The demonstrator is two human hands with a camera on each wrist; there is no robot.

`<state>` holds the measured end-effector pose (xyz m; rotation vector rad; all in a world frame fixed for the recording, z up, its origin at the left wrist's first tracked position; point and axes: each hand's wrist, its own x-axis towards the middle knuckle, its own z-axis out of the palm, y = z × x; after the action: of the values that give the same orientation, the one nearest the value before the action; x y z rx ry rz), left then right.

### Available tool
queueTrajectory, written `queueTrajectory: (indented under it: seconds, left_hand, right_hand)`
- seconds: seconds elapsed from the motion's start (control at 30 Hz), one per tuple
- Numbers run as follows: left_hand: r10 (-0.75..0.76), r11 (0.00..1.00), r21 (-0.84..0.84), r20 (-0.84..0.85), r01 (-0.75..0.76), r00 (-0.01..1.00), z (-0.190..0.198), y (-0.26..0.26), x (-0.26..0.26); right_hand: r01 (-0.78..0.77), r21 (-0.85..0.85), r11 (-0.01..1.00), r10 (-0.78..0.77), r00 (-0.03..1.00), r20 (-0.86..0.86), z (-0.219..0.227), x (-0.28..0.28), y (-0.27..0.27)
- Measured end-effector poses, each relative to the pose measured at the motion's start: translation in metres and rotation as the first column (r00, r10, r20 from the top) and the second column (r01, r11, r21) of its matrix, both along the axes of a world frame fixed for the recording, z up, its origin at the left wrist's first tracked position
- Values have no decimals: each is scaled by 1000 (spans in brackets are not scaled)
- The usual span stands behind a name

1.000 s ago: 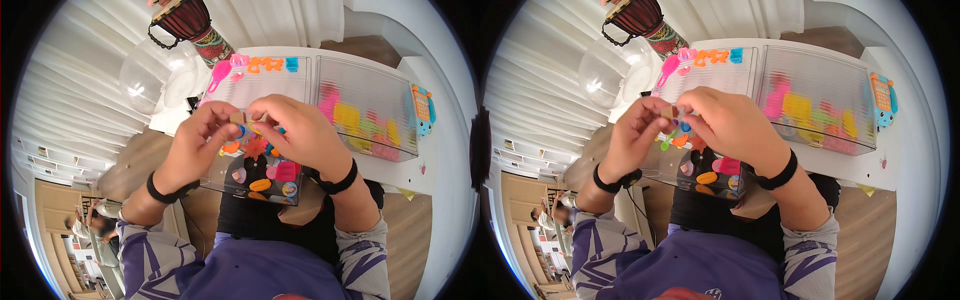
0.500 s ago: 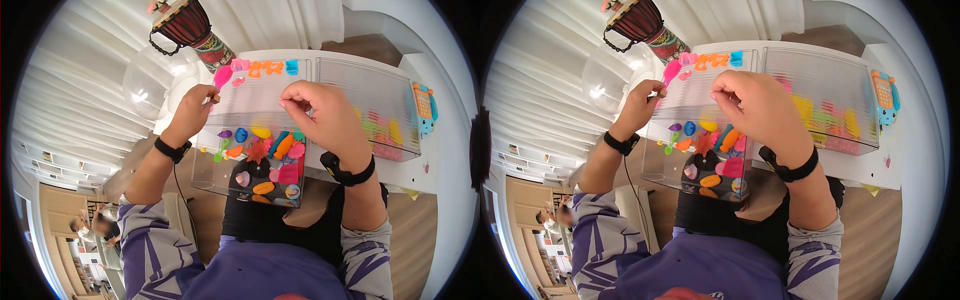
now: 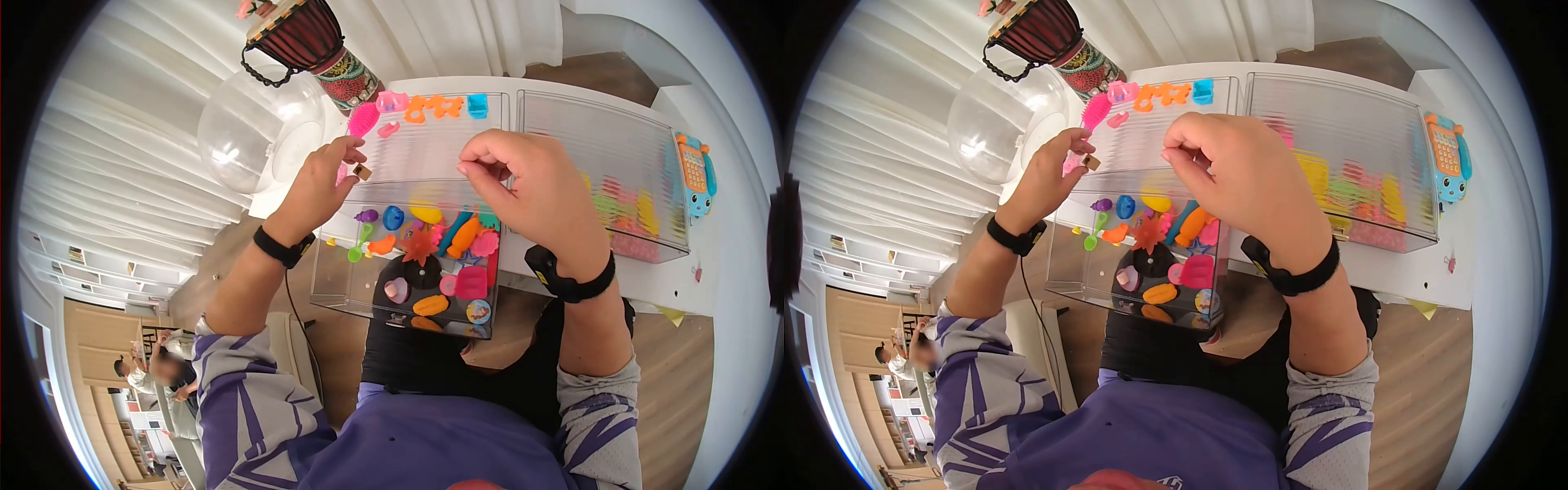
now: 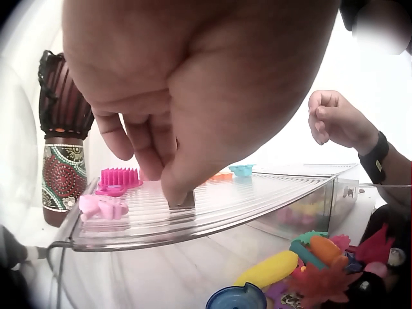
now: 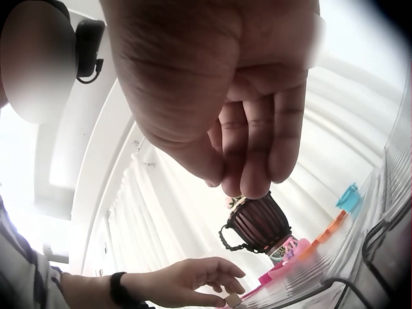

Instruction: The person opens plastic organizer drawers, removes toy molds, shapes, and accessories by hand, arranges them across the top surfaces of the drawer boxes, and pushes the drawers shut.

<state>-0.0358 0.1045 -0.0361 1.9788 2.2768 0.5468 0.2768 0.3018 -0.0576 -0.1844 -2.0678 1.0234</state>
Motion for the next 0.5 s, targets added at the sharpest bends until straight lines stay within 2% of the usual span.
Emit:
queueTrajectory:
  seconds: [0.1,0.33,0.5]
  left_hand:
    - [49,999,16,6,-49,999,0,-3,5]
    - [57,998,37,2,-57,998,-2,-4,4]
    - [40,998,48,-56,-37,998,-9,-2,-10]
  right_hand:
    - [-1,-13,1000,1,1000,1,1,1,-1]
    - [-23,-29,999,25,997,68,4,4,1]
    - [-4,48,999,1,998,64,4,5,2]
